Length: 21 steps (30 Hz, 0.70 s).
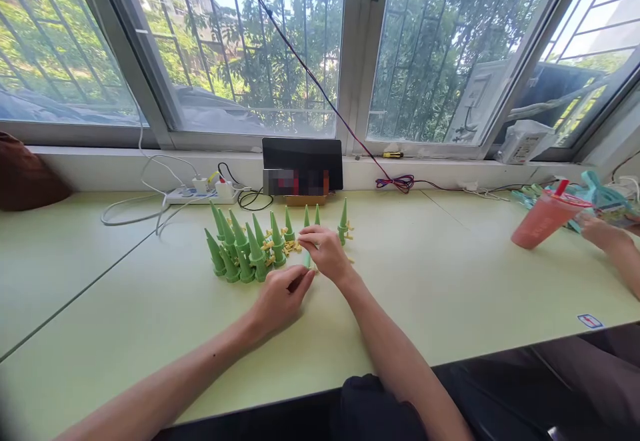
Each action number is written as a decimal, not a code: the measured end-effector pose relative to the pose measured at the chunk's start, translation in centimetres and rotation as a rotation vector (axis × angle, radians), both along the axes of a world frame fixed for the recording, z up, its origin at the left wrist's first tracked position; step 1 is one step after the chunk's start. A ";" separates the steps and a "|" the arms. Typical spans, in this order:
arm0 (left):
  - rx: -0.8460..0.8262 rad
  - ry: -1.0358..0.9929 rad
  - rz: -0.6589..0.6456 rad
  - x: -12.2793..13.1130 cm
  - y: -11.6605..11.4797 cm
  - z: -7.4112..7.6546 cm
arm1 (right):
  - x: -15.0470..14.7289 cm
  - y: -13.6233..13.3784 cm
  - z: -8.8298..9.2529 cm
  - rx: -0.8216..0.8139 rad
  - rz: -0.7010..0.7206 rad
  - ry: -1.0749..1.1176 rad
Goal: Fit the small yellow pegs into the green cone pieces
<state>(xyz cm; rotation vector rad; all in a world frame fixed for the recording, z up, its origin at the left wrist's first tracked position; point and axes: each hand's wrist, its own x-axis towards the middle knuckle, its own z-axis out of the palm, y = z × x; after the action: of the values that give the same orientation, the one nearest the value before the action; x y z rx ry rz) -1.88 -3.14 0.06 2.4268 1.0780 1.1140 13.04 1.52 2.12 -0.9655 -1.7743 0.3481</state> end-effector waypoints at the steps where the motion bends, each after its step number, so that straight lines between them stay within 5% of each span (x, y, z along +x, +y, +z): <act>1: 0.000 -0.007 0.012 0.0 0.1 0.0 | 0.1 0.0 0.1 0.005 -0.007 0.011; 21: -0.022 -0.132 0.052 -0.1 0.5 -0.1 | 0.1 -0.4 0.4 -0.021 0.038 0.016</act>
<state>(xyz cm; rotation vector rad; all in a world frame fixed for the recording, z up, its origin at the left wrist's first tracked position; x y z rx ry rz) -1.93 -2.68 -0.01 2.2847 1.1115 1.2526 13.16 1.12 2.55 -0.9426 -1.7797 0.3980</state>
